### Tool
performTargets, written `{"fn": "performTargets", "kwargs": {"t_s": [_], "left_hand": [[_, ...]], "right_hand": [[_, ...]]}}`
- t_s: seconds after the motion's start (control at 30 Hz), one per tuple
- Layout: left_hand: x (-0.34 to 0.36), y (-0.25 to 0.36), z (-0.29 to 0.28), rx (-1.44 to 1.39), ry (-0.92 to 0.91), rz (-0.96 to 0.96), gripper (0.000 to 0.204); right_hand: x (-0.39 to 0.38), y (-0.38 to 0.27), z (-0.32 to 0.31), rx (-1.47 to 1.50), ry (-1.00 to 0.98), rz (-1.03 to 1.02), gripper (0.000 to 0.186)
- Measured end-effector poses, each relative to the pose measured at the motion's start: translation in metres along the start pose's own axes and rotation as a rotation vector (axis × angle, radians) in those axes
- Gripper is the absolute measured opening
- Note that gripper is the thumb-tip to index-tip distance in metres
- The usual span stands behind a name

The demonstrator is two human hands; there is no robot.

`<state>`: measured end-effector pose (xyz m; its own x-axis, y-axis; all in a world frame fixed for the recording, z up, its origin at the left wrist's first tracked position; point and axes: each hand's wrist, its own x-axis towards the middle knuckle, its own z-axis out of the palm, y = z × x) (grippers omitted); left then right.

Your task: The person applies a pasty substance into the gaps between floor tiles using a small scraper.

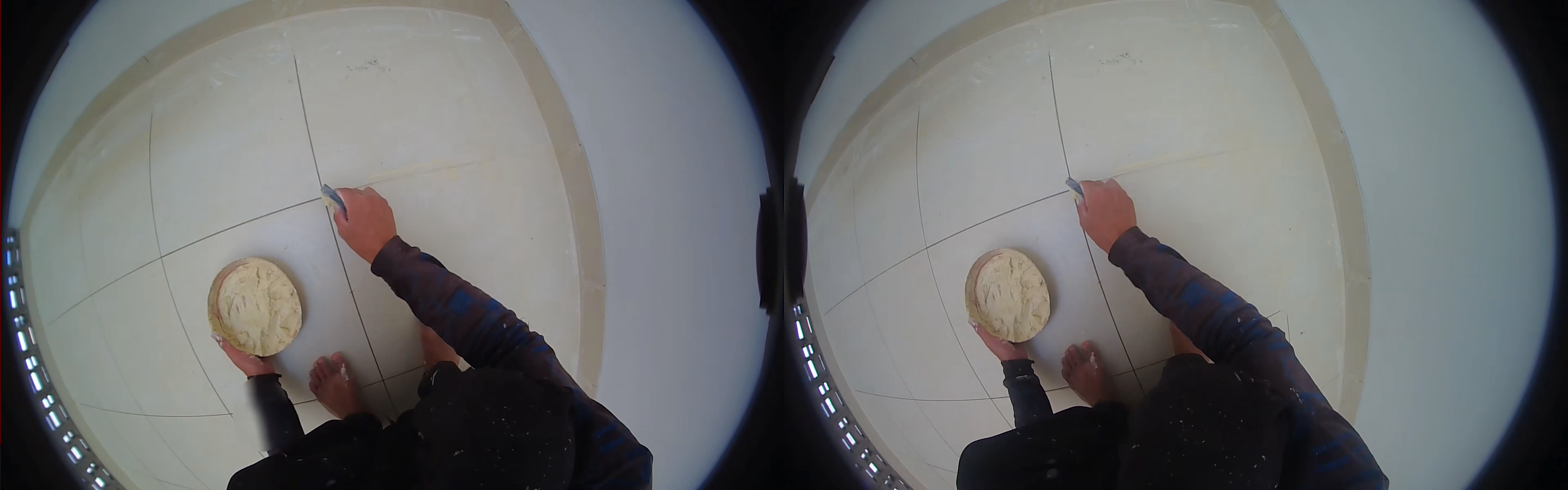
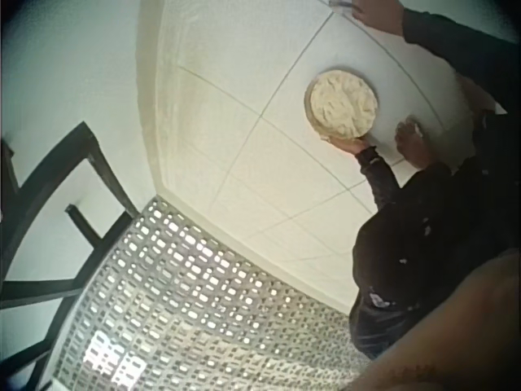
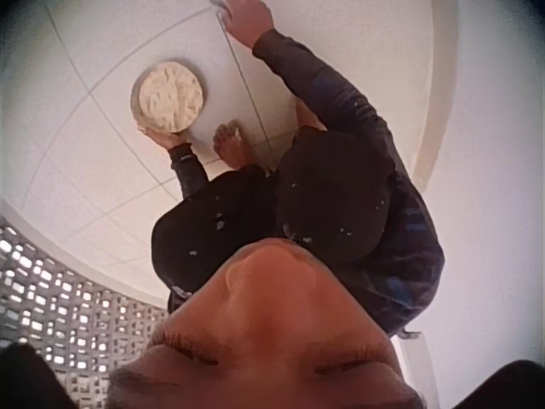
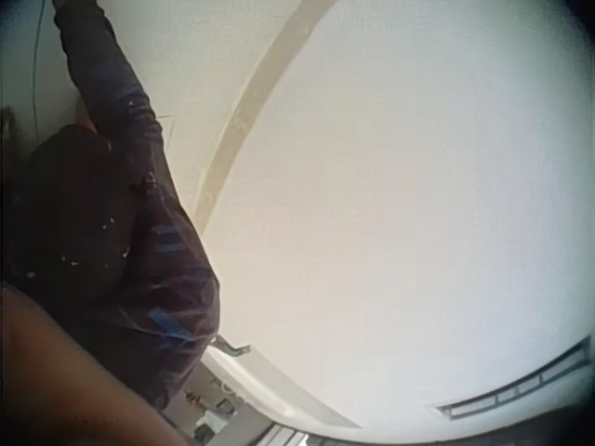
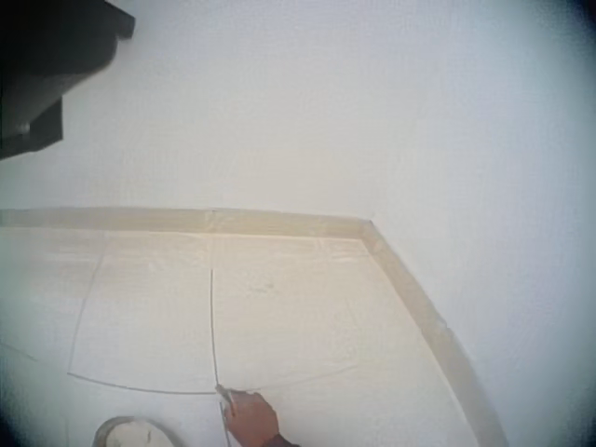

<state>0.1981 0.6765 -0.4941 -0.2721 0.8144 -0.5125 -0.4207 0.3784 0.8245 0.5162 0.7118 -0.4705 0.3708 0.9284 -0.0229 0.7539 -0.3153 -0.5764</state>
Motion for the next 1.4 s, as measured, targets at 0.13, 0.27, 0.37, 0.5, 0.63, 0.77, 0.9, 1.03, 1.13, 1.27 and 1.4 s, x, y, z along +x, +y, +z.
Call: {"fn": "performTargets", "kwargs": {"t_s": [0.13,0.27,0.37,0.5,0.63,0.77,0.9,1.03,1.13,1.27,1.4], "left_hand": [[0.017,-0.009,-0.022,0.015,-0.054,0.014,0.047],[0.014,-0.013,-0.017,-0.065,-0.068,-0.051,0.046],[0.02,-0.008,-0.023,-0.039,-0.072,-0.043,0.046],[0.014,-0.013,-0.026,0.009,-0.001,-0.021,0.046],[0.016,-0.019,-0.028,-0.092,-0.061,-0.085,0.049],[0.022,-0.018,-0.035,-0.027,-0.07,-0.059,0.055],[0.024,-0.022,-0.039,0.021,-0.038,-0.036,0.056],[0.023,-0.028,-0.037,-0.041,-0.02,-0.051,0.061],[0.026,-0.028,-0.046,0.017,-0.07,-0.007,0.058],[0.024,-0.028,-0.044,0.014,-0.036,-0.044,0.058],[0.024,-0.026,-0.046,0.021,-0.041,-0.006,0.059]], "right_hand": [[-0.005,0.056,-0.037,0.022,0.322,0.13,0.026],[-0.001,0.113,-0.078,-0.007,0.34,0.268,0.028],[0.002,0.091,-0.053,-0.301,0.209,0.228,0.027],[-0.003,0.028,-0.002,-0.329,0.149,0.037,0.022],[-0.006,-0.022,0.05,-0.318,0.066,-0.214,0.019],[0.001,-0.046,0.04,0.038,0.027,-0.088,0.02],[0.006,0.027,-0.033,0.243,0.213,0.199,0.028],[0.005,0.127,-0.103,-0.262,0.404,0.306,0.026],[0.005,0.144,-0.103,-0.492,0.291,0.458,0.025],[-0.003,0.122,-0.054,-0.481,0.222,0.287,0.022],[-0.003,0.041,-0.011,-0.253,0.174,0.023,0.025]]}}
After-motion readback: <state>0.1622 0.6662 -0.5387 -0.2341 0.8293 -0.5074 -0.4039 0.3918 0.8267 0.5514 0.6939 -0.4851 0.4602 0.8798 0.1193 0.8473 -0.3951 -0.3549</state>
